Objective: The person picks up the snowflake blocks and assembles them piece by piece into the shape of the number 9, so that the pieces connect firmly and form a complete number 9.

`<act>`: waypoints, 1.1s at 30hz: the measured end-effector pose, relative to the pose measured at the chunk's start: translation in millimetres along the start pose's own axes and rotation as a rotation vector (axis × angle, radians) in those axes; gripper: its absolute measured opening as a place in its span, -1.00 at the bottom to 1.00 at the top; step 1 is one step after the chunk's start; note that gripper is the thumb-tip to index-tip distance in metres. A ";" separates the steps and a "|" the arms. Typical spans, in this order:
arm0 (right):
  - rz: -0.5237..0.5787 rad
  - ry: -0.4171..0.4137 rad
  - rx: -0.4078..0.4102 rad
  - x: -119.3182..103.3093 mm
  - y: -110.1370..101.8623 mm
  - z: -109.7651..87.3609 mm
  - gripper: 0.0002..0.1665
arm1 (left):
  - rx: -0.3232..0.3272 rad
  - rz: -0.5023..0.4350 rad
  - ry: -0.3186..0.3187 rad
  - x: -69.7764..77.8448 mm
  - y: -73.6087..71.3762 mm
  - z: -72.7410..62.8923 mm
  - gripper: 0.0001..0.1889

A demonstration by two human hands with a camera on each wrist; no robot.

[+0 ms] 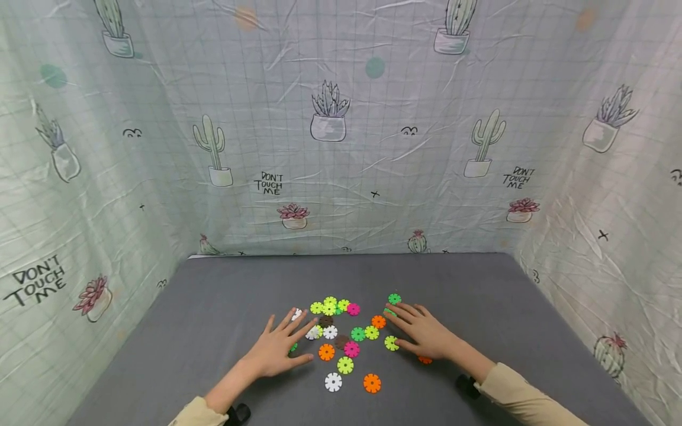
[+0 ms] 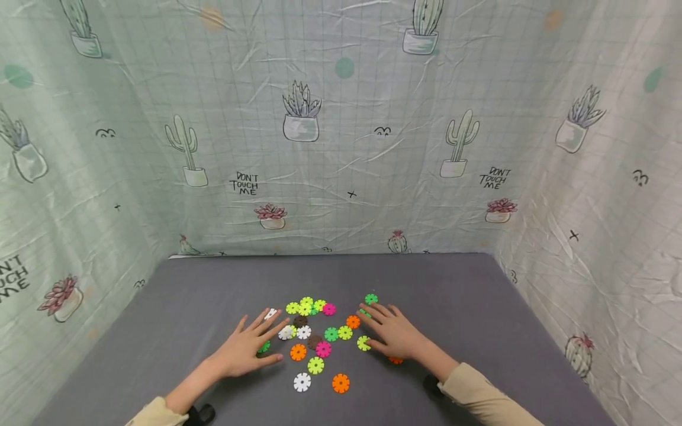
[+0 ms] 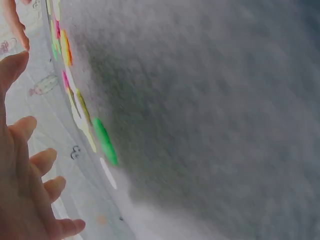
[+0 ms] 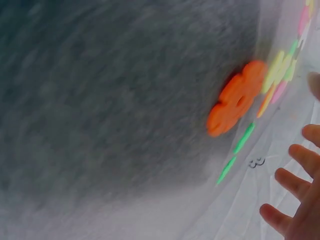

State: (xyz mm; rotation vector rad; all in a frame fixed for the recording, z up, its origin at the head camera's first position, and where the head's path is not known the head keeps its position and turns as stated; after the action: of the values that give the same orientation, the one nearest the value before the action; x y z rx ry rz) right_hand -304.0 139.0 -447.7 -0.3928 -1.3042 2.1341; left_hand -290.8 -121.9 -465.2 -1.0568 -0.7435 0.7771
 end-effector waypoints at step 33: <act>-0.037 -0.095 -0.023 -26.8 15.1 31.0 -0.54 | 0.055 0.056 0.265 49.1 11.5 17.9 -0.53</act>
State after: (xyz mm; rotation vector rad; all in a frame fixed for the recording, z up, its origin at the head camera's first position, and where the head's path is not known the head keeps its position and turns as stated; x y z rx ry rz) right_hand -304.8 95.2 -447.9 -0.2776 -1.3788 2.1315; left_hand -282.2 -69.1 -462.9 -1.1085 -0.4660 0.6850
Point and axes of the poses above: each hand's wrist, its own z-axis towards the middle knuckle, its own y-axis out of the palm, x = y × z, the point moved 8 cm from there along z, towards the middle knuckle, and after that the axes turned 12 degrees about x, right-handed, at the moved point
